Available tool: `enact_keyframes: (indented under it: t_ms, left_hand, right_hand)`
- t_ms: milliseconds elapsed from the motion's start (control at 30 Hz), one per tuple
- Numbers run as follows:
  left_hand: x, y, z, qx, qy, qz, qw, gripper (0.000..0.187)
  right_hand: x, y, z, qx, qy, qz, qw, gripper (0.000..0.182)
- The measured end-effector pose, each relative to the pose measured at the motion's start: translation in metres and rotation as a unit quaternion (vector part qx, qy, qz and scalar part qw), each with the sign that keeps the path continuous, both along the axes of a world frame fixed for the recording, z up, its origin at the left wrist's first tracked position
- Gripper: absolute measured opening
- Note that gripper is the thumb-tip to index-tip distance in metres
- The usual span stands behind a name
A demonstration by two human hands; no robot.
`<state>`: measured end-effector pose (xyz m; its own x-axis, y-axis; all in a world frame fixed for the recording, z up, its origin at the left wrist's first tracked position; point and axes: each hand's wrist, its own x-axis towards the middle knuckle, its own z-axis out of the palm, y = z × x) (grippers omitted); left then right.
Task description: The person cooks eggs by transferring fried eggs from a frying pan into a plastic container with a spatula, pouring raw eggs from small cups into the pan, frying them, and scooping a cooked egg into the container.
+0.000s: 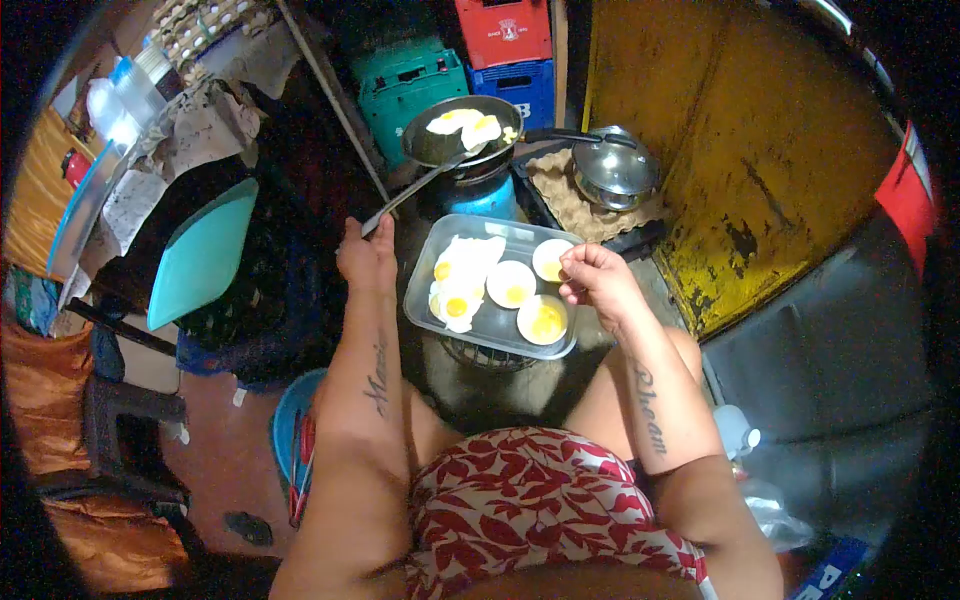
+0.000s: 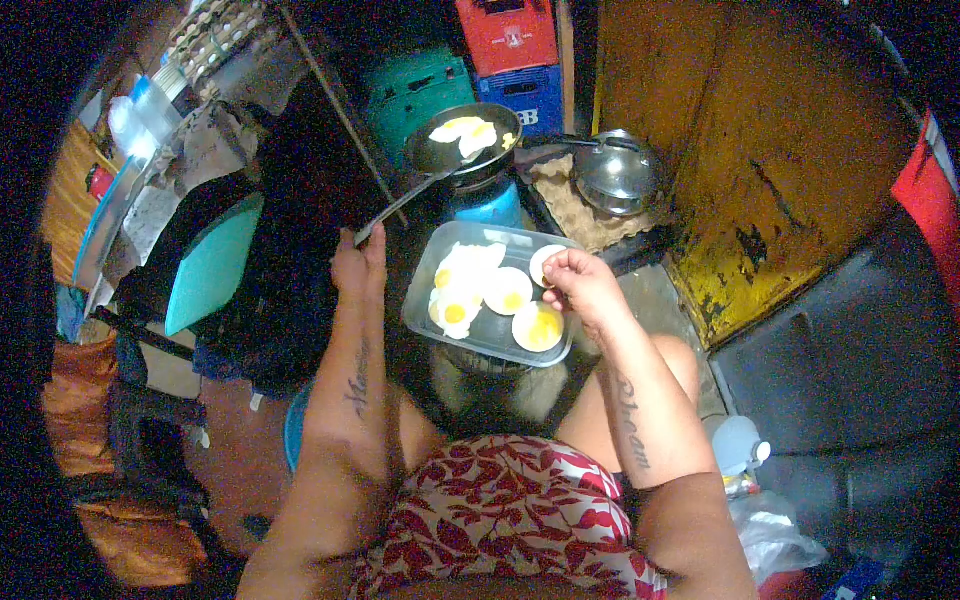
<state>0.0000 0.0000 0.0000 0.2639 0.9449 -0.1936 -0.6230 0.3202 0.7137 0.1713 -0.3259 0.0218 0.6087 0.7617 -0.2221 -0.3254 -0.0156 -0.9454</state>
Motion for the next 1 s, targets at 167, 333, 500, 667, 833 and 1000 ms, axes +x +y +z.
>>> enact_keyframes:
  t_ms: [167,333,500,667,833,1000]
  left_hand:
    - [-0.014,-0.003,0.008,0.081,-0.048,0.008,0.996,0.025]
    - [-0.068,0.011,0.035,0.080,-0.103,-0.006,0.991,0.023]
    - [-0.140,0.010,0.054,0.123,-0.027,-0.048,0.991,0.020]
    - [-0.168,0.001,0.037,0.125,0.057,-0.066,0.988,0.016]
    - [-0.134,-0.015,0.023,0.193,0.175,-0.086,0.962,0.013]
    - [-0.106,-0.020,0.024,0.205,0.206,-0.142,0.946,0.010]
  right_hand:
    - [-0.003,-0.005,-0.002,-0.001,0.000,-0.006,1.000,0.009]
    - [0.000,-0.013,0.004,-0.011,-0.003,-0.007,1.000,0.012]
    - [0.001,-0.012,0.001,0.001,-0.009,-0.009,1.000,0.011]
    - [-0.001,-0.005,-0.003,-0.019,-0.002,-0.019,1.000,0.010]
    - [-0.002,0.003,-0.010,-0.035,-0.005,-0.014,0.999,0.010]
    - [-0.005,0.004,-0.010,-0.038,0.007,-0.033,0.999,0.008]
